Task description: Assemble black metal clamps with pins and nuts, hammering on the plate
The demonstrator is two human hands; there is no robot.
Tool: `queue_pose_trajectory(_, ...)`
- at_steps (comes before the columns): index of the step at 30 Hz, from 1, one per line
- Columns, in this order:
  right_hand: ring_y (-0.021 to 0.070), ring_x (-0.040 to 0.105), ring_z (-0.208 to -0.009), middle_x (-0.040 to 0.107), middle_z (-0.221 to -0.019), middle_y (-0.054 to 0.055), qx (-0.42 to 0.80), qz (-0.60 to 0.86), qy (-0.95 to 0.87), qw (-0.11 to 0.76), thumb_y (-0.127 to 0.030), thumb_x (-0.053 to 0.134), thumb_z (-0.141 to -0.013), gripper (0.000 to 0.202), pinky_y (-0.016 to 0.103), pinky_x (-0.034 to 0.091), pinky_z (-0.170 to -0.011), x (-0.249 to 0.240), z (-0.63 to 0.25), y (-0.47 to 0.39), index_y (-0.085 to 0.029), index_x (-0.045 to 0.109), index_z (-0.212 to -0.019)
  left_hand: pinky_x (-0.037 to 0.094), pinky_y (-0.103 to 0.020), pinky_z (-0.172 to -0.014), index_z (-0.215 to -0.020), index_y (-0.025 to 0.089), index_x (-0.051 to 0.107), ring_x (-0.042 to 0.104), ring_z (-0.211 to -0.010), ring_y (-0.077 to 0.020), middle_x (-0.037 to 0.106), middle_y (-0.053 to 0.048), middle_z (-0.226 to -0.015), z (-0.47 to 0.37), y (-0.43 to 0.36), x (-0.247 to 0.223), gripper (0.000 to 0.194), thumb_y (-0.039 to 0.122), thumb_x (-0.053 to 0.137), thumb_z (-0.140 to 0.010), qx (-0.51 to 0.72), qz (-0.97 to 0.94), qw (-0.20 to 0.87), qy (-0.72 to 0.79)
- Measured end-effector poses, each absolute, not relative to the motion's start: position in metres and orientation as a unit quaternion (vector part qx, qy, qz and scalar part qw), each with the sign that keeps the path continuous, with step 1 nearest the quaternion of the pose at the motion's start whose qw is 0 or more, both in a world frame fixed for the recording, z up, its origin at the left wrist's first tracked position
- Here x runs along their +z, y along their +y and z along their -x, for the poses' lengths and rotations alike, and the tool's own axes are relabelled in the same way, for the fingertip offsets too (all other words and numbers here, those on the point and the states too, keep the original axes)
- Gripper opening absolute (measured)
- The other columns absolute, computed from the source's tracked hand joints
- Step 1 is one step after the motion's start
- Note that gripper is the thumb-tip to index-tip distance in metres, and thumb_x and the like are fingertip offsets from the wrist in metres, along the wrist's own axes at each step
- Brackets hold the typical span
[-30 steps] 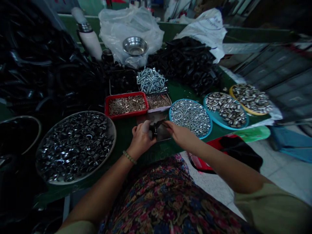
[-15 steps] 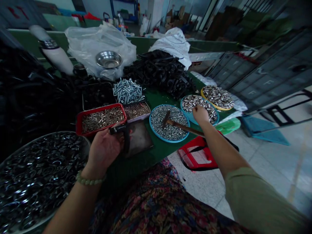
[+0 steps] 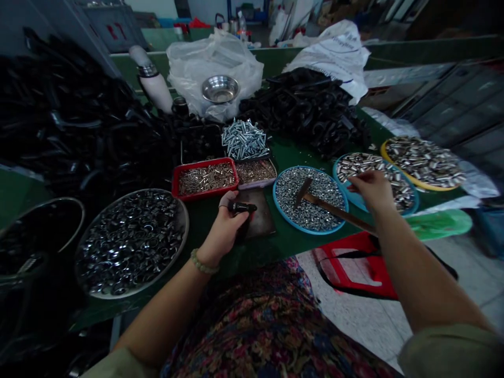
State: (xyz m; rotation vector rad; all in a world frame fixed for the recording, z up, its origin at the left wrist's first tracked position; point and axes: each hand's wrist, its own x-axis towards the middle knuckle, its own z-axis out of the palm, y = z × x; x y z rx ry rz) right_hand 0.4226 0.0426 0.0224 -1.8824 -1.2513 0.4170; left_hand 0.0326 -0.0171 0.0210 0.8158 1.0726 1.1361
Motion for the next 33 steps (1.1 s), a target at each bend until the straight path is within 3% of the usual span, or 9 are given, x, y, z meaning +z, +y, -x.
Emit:
queue_pose_trajectory(4, 0.0109, 0.057, -0.054, 0.058, -0.066, -0.004, 0.360, 0.610, -0.465, 0.532, -0.033, 0.075, -0.065, 0.031, 0.025, 0.048, -0.052, 0.031, -0.336, 0.026, -0.021, 0.054, -0.085, 0.056, -0.029, -0.072, -0.119, 0.024, 0.044, 0.062, -0.078, -0.0130, 0.061, -0.001, -0.096, -0.034, -0.018, 0.020, 0.058, 0.022, 0.071, -0.068, 0.511, -0.350, 0.612, 0.492)
queue_pose_trajectory(8, 0.0139, 0.066, -0.071, 0.067, -0.079, -0.001, 0.520, 0.510, -0.479, 0.490, -0.031, 0.079, -0.063, 0.034, 0.030, 0.054, -0.069, 0.044, -0.256, 0.006, -0.021, 0.063, -0.091, 0.055, -0.028, -0.062, -0.113, 0.025, 0.047, 0.061, -0.070, -0.0130, 0.059, 0.000, -0.090, -0.030, -0.022, 0.026, 0.043, 0.040, 0.066, -0.077, 0.530, -0.301, 0.629, 0.482)
queue_pose_trajectory(11, 0.0151, 0.067, -0.070, 0.067, -0.079, 0.000, 0.577, 0.467, -0.502, 0.444, -0.036, 0.074, -0.070, 0.031, 0.031, 0.054, -0.068, 0.051, -0.222, -0.003, -0.021, 0.064, -0.096, 0.057, -0.034, -0.072, -0.118, 0.026, 0.044, 0.064, -0.080, -0.0167, 0.061, -0.002, -0.097, -0.025, -0.026, 0.029, 0.041, 0.043, 0.058, -0.084, 0.538, -0.290, 0.649, 0.452)
queue_pose_trajectory(15, 0.0105, 0.057, -0.050, 0.059, -0.063, -0.004, 0.579, 0.447, -0.543, 0.412, -0.041, 0.065, -0.079, 0.024, 0.025, 0.047, -0.051, 0.058, -0.197, -0.002, -0.020, 0.061, -0.089, 0.052, -0.039, -0.090, -0.128, 0.024, 0.037, 0.064, -0.094, -0.0183, 0.064, -0.004, -0.104, -0.019, -0.030, 0.027, 0.055, 0.028, 0.064, -0.079, 0.532, -0.362, 0.612, 0.459)
queue_pose_trajectory(19, 0.0090, 0.051, -0.047, 0.054, -0.057, -0.006, 0.563, 0.441, -0.580, 0.390, -0.041, 0.063, -0.080, 0.023, 0.023, 0.040, -0.047, 0.059, -0.182, 0.003, -0.019, 0.058, -0.085, 0.044, -0.040, -0.102, -0.133, 0.025, 0.034, 0.058, -0.111, -0.0194, 0.059, -0.006, -0.122, -0.015, -0.030, 0.021, 0.068, 0.019, 0.067, -0.074, 0.534, -0.429, 0.566, 0.459)
queue_pose_trajectory(25, 0.0092, 0.048, -0.047, 0.053, -0.057, -0.005, 0.564, 0.444, -0.593, 0.364, -0.042, 0.063, -0.080, 0.025, 0.023, 0.035, -0.046, 0.054, -0.173, 0.005, -0.018, 0.058, -0.085, 0.044, -0.042, -0.102, -0.136, 0.022, 0.035, 0.060, -0.108, -0.0202, 0.061, -0.007, -0.116, -0.012, -0.028, 0.017, 0.070, 0.018, 0.067, -0.074, 0.526, -0.470, 0.531, 0.469)
queue_pose_trajectory(33, 0.0085, 0.041, -0.046, 0.047, -0.054, -0.007, 0.549, 0.464, -0.610, 0.335, -0.047, 0.059, -0.081, 0.028, 0.023, 0.030, -0.045, 0.053, -0.166, 0.007, -0.018, 0.057, -0.083, 0.037, -0.041, -0.110, -0.136, 0.023, 0.040, 0.051, -0.125, -0.0229, 0.052, -0.009, -0.136, -0.009, -0.025, 0.022, 0.069, 0.019, 0.069, -0.074, 0.496, -0.585, 0.405, 0.497)
